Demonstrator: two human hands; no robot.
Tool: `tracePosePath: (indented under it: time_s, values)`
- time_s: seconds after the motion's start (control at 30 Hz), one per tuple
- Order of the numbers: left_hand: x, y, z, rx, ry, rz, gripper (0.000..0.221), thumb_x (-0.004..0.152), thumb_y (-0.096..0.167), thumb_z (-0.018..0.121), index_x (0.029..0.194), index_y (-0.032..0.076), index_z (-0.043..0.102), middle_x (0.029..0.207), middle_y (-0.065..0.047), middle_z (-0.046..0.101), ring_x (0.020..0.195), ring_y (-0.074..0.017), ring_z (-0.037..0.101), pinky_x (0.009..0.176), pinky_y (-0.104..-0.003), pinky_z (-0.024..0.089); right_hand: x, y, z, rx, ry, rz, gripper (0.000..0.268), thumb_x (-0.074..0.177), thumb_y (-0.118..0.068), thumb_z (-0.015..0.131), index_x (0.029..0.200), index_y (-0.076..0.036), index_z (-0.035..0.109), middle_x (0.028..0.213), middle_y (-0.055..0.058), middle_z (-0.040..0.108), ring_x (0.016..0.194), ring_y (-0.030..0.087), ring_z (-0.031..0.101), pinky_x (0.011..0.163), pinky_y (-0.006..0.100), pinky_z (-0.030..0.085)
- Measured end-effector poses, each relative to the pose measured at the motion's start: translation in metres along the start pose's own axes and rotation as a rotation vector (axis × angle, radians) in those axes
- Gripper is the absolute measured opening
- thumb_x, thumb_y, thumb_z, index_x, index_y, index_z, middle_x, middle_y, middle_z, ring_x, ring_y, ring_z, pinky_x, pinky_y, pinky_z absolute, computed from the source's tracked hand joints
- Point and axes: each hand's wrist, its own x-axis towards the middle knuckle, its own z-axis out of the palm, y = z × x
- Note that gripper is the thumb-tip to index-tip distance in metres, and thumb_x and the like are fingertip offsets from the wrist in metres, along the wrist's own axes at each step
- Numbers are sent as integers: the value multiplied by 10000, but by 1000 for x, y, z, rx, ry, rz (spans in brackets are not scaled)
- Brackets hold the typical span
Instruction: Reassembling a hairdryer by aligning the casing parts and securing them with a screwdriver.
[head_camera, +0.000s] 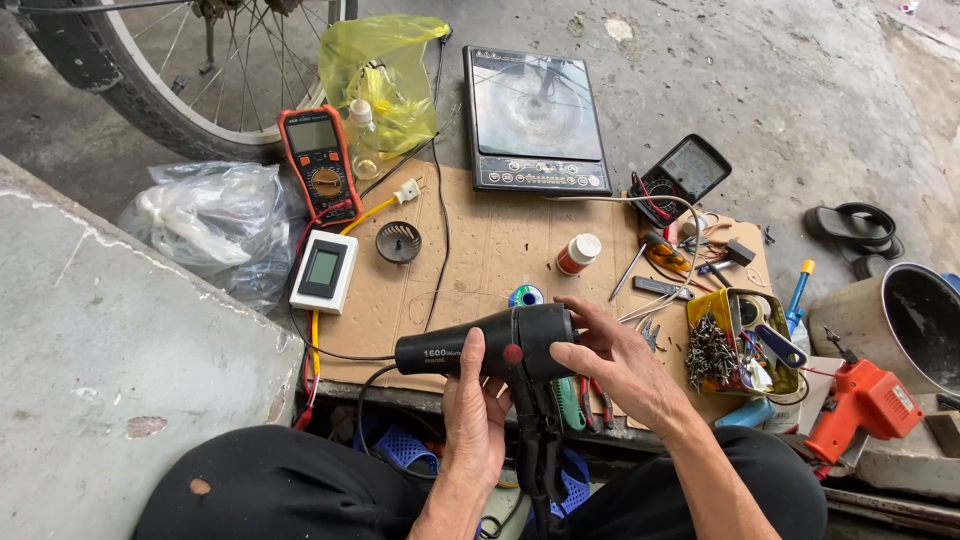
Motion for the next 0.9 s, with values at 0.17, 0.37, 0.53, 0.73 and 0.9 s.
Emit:
tracePosePath:
  time_s: [0.17,0.37,0.53,0.73,0.9]
  values:
    - [1,2,1,-15,13,-18,651,874,487,744,1267,-22,643,1164,-127,576,1148,-216,606,822,-298,490,1,-1,1,2,-16,-1,1016,680,-505,741,1634,-187,602,1446,189,767,1253,314,768,1005,464,621]
    - [1,2,-1,-12,2,-18,626,862,499,758,1216,-9,669,1128,-111,590,1126,-217,615,815,-315,482,0,-4,3,-2,-5,11,1026,659,-542,721,1619,-190,627,1436,179,775,1271,307,741,1030,481,592]
    - [-1,3,-1,-28,-16,-24,604,877,495,752,1208,-2,664,1113,-115,609,1112,-220,616,841,-344,472,-3,-8,5,14,14,38,992,682,-485,739,1622,-184,638,1346,168,799,1192,279,739,988,445,574]
    - [0,5,0,-17,-3,-51,695,847,503,740,1320,7,624,1167,-127,600,1126,-228,614,865,-362,477,-2,-10,7,23,41,48,981,679,-473,737,1612,-184,650,1368,181,796,1220,303,759,1013,455,599]
    - [5,0,-6,0,-16,-41,699,833,524,758,1276,0,623,1132,-124,605,1092,-211,631,800,-325,502,1,-5,8,-7,54,52,1019,650,-523,737,1616,-215,638,1403,184,781,1248,323,752,1010,494,605]
